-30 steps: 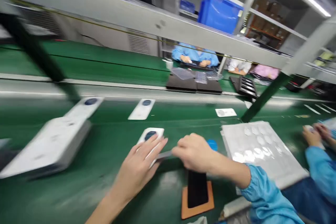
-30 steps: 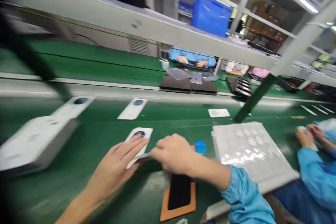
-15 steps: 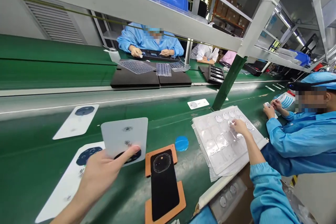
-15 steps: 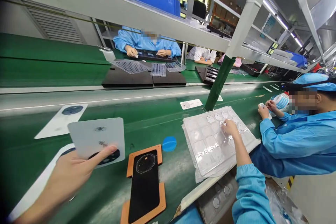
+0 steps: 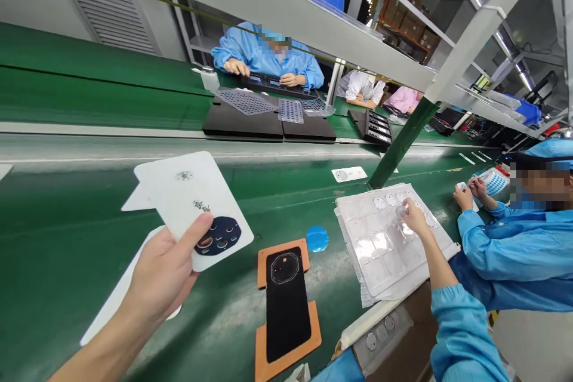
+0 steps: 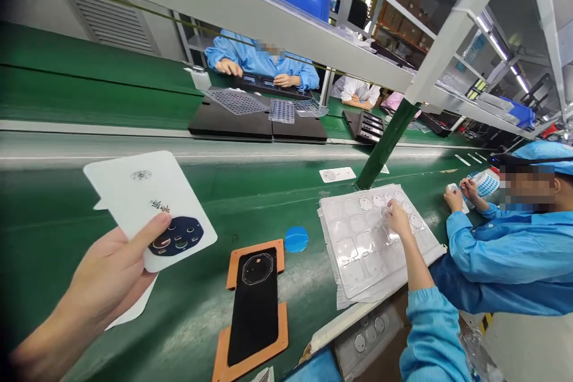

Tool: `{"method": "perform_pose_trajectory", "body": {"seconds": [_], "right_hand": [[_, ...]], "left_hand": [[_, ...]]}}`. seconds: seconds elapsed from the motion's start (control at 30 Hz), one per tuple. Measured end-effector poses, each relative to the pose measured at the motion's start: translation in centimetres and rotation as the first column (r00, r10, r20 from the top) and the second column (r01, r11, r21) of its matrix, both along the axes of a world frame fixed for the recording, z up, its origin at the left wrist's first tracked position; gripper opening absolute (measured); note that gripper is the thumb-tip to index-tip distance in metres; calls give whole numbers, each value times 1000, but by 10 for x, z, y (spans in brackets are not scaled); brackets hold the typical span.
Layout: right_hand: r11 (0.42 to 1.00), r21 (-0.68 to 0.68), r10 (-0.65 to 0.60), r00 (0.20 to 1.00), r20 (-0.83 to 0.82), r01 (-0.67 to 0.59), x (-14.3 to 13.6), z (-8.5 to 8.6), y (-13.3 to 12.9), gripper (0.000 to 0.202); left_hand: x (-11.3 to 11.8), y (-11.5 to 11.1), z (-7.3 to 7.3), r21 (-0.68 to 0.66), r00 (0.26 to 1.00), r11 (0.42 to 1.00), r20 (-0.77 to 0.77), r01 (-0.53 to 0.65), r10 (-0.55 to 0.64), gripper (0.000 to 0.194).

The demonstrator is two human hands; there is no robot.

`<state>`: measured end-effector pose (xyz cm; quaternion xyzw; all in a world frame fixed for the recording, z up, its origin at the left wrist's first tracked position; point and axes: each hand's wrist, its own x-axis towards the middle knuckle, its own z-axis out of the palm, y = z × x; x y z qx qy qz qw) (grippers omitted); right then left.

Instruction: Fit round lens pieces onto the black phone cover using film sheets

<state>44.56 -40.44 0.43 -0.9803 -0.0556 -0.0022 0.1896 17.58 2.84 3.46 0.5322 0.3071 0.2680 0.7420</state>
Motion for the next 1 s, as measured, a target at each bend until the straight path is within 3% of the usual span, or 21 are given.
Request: {"method": "perform_pose_trajectory", "body": {"seconds": [0.1,0.17,0.23,0.33,0.43,0.5,0.6,0.8,1.0], "right_hand": [[971,141,190,981,40,-194,-49,3,36,38],[835,354,421,903,83,-421,-89,0,72,43],[696,430,559,809,181,-576,-130,-6,114,43],[567,233,679,608,411,-790,-177,-22,174,24],[461,-76,775,360,520,-884,-198,-41,213,29],[440,-217,814,285,506,-871,-202,-52,220,29],[440,-279,839,281,465,-853,-201,-61,214,29],[396,-204,862,286,419,-895,-198,-60,207,40],[424,-136,868,360,341,-895,-197,-56,214,29]], "left_hand": [[-2,4,-2,-108,992,994,127,-7,21,57],[-1,6,-6,-110,979,994,203,-9,32,62],[2,8,-13,-87,974,996,224,-7,27,65],[3,12,-22,6,983,999,175,48,-48,65],[-2,16,-24,63,983,995,158,82,-91,61],[-5,19,-24,73,980,995,178,74,-86,59],[-7,22,-26,81,978,994,190,67,-82,59],[2,19,-39,154,989,983,87,102,-116,61],[0,12,-44,163,979,970,-126,182,-163,58]]}}
